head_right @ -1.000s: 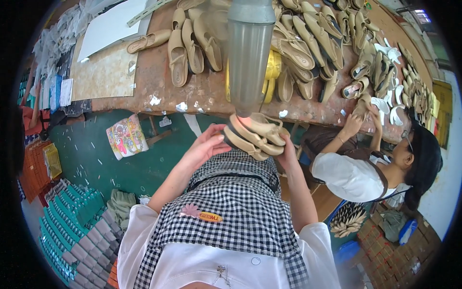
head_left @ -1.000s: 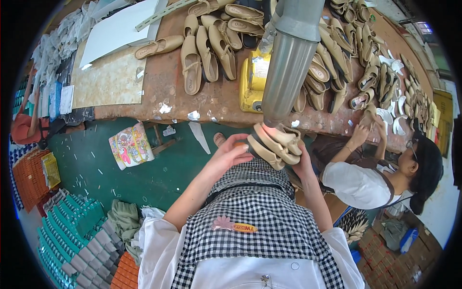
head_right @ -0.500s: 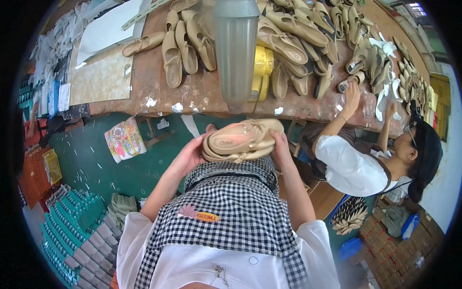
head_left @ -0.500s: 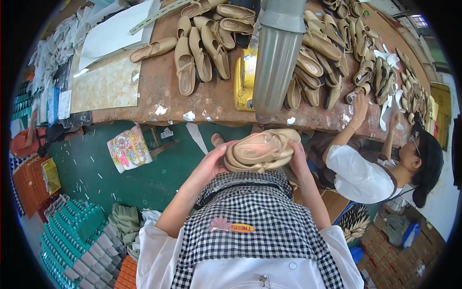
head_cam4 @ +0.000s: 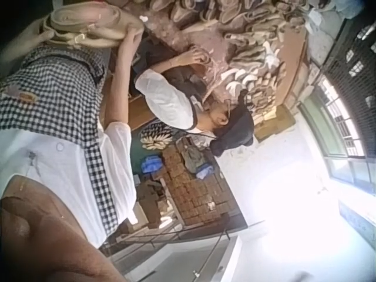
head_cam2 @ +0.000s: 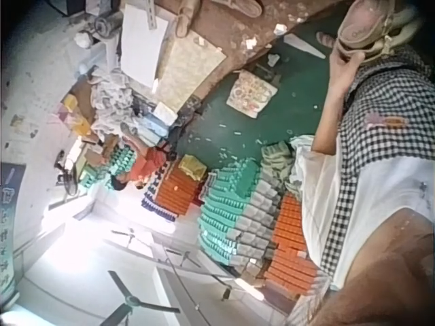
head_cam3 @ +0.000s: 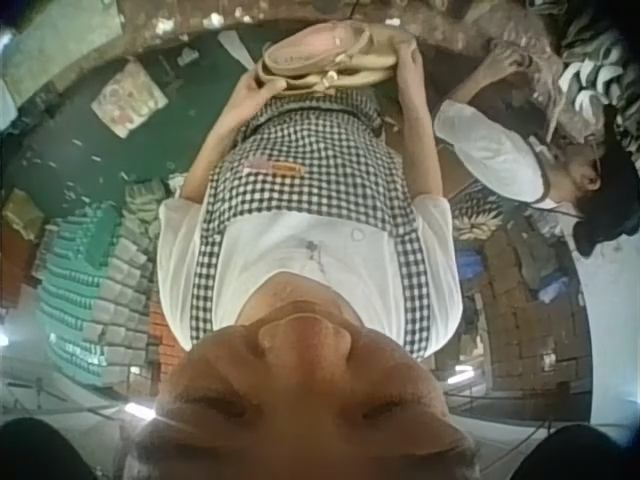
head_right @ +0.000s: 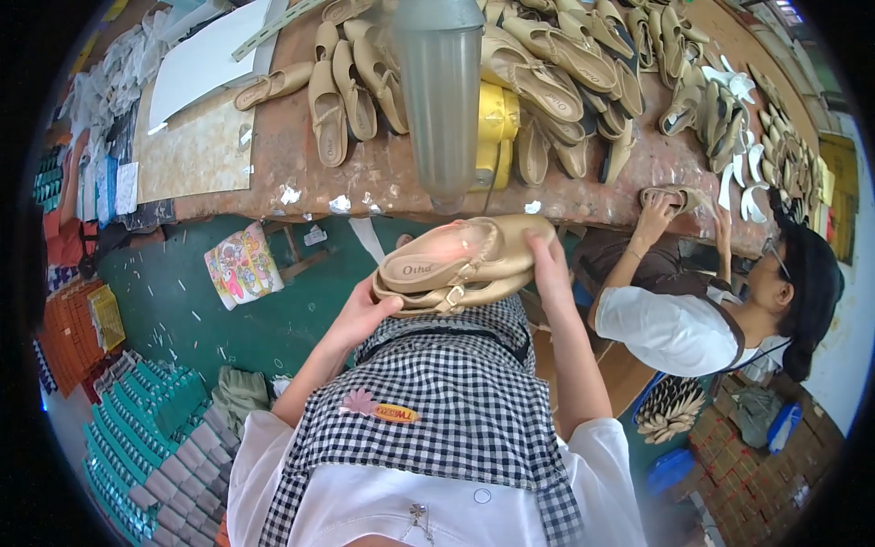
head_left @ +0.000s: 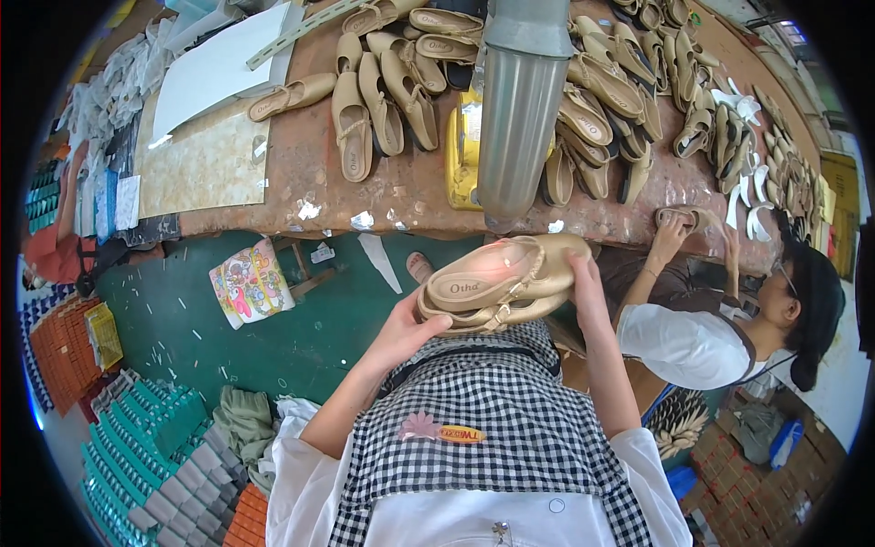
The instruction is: Inspecting and finishing shoes using a heat gun and cleaning cloth at a manufacturing station.
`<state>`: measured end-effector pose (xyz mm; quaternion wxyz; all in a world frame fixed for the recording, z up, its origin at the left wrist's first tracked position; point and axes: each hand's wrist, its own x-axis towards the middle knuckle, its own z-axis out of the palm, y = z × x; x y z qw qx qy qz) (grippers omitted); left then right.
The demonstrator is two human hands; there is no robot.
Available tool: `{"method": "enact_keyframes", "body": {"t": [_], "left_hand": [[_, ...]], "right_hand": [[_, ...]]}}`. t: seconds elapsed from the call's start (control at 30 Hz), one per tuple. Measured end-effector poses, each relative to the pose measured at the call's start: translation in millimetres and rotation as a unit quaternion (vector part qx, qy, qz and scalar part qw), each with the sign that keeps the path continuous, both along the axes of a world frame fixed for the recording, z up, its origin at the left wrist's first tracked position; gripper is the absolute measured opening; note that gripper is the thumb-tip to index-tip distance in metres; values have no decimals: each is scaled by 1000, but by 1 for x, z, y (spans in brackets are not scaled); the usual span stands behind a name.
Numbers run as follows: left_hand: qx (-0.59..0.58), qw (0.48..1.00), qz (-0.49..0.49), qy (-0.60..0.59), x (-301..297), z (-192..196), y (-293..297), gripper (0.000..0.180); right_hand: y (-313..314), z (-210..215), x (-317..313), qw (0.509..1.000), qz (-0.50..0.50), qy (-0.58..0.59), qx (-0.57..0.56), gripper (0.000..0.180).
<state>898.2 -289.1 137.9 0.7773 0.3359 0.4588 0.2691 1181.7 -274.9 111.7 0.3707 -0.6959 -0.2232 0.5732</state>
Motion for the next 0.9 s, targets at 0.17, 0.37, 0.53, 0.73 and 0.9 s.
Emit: {"method": "enact_keyframes", "body": {"t": [0.17,0.37,0.53,0.73,0.9], "left_hand": [[-21,999,12,40,-6,-10,4,47],[-43,995,48,72,-8,-11,15,47],[-37,998,25,50,2,-1,25,43],[97,993,-37,49,18,7,16,58],[78,995,29,52,-15,-29,21,51]], "right_hand": [[1,-1,56,926,-343,85,135,38],[-11,22,101,893,-309,223,241,58],[-16,31,82,917,-168,300,201,48],[-35,-10,34,992,-83,87,48,38],[-37,1,84,970,-192,53,136,30]]}}
